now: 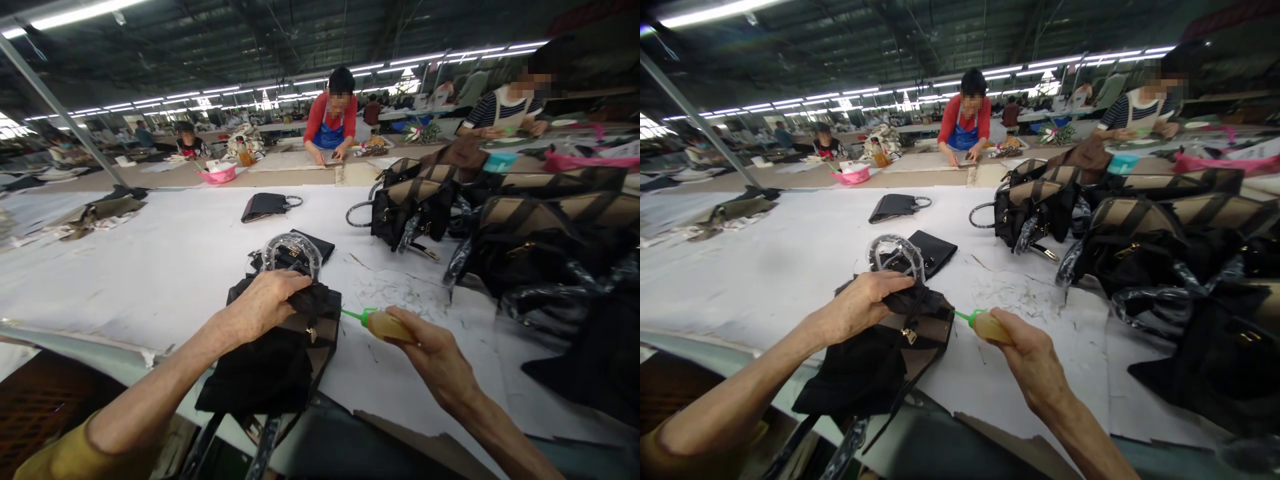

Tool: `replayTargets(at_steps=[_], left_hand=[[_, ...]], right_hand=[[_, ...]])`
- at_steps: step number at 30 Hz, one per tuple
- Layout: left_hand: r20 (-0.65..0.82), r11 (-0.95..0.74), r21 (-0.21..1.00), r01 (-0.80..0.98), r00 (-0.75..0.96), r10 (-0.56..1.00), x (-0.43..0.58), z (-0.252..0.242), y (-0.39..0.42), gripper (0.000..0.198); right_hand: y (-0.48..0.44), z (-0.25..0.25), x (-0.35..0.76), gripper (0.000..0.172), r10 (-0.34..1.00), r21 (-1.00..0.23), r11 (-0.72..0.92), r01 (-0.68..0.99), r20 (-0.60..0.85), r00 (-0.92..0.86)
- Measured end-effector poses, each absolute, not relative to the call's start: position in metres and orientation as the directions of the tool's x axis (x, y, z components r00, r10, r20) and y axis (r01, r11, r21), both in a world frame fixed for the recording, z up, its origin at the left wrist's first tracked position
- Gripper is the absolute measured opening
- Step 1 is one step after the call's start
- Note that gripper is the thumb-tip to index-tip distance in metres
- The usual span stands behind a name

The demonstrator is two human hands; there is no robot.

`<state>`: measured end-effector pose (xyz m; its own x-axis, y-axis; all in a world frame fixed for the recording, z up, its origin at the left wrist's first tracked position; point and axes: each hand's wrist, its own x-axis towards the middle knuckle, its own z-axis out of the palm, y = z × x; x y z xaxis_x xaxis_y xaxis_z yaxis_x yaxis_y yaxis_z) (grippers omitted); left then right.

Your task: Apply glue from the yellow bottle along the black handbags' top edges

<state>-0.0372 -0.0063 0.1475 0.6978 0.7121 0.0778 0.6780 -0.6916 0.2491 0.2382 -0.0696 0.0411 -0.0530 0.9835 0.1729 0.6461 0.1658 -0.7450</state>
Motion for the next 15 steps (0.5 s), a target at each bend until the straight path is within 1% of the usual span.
replayTargets(at_steps=[4,8,12,15], left_hand=[[0.066,-0.686,0.231,0.69,0.692,0.718,-0.038,0.144,-0.009,0.028],[0.045,-0.682,0.217,0.699,0.69,0.722,-0.036,0.144,-0.01,0.032],[0.013,-0.669,0.202,0.715,0.681,0.732,-0.035,0.145,-0.013,0.035],[0.009,-0.671,0.185,0.718,0.682,0.731,-0.036,0.142,-0.019,0.034]], right_hand=[[-0.074,0.035,0.237,0.027,0.995,-0.77,0.099,0.631,0.074,-0.066],[-0.086,0.044,0.234,0.027,0.993,-0.805,0.059,0.59,-0.013,-0.118],[-0.091,0.054,0.231,0.022,0.975,-0.843,0.019,0.538,-0.102,-0.195],[-0.092,0.058,0.232,0.02,0.966,-0.866,-0.032,0.499,-0.155,-0.207]])
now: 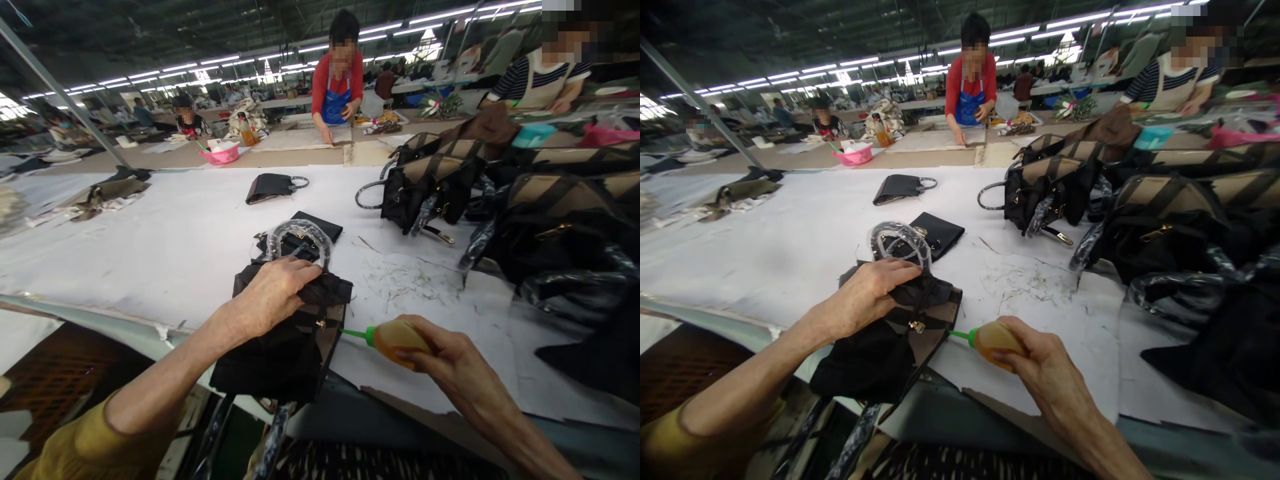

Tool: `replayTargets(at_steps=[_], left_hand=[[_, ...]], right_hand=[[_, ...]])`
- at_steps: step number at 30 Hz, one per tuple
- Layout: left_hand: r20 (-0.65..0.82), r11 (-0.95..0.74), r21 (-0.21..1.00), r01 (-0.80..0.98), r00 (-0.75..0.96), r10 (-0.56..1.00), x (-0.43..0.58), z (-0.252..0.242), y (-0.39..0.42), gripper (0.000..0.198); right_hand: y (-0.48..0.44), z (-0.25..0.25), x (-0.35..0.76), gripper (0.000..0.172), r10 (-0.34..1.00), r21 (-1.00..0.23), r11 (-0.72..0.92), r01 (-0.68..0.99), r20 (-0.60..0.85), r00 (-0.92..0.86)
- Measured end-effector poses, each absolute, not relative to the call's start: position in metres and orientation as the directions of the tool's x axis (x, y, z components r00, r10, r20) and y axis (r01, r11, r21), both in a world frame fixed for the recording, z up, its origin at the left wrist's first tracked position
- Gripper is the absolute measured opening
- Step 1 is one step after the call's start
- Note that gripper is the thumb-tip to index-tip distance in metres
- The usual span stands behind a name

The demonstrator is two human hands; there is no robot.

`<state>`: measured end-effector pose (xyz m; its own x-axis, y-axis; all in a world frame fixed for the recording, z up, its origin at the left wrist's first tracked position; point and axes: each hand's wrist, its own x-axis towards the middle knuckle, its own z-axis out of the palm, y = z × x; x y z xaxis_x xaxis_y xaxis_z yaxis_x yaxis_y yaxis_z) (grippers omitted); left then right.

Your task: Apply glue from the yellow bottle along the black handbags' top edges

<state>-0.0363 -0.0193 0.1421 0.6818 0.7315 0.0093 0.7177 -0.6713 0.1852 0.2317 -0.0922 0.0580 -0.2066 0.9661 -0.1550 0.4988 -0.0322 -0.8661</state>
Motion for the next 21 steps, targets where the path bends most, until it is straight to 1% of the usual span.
replayTargets(at_steps=[3,5,8,11,17,21], left_hand=[[0.039,-0.7,0.165,0.695,0.705,0.708,-0.039,0.136,-0.028,0.035],[0.077,-0.72,0.153,0.677,0.718,0.691,-0.042,0.132,-0.034,0.037],[0.122,-0.732,0.147,0.665,0.723,0.68,-0.043,0.129,-0.04,0.04],[0.129,-0.731,0.157,0.664,0.72,0.682,-0.044,0.127,-0.041,0.042],[0.119,-0.731,0.172,0.661,0.723,0.681,-0.045,0.124,-0.036,0.042],[0.125,-0.738,0.151,0.657,0.728,0.674,-0.045,0.124,-0.036,0.041]], right_hand=[[-0.093,0.061,0.233,0.021,0.954,-0.902,-0.124,0.414,-0.223,-0.199],[-0.093,0.064,0.233,0.02,0.938,-0.913,-0.164,0.373,-0.261,-0.227],[-0.094,0.068,0.231,0.015,0.918,-0.899,-0.165,0.405,-0.29,-0.271],[-0.095,0.074,0.23,0.013,0.897,-0.889,-0.168,0.427,-0.318,-0.308],[-0.1,0.088,0.232,0.011,0.852,-0.897,-0.268,0.352,-0.391,-0.349],[-0.103,0.093,0.231,0.012,0.838,-0.908,-0.269,0.322,-0.386,-0.387]])
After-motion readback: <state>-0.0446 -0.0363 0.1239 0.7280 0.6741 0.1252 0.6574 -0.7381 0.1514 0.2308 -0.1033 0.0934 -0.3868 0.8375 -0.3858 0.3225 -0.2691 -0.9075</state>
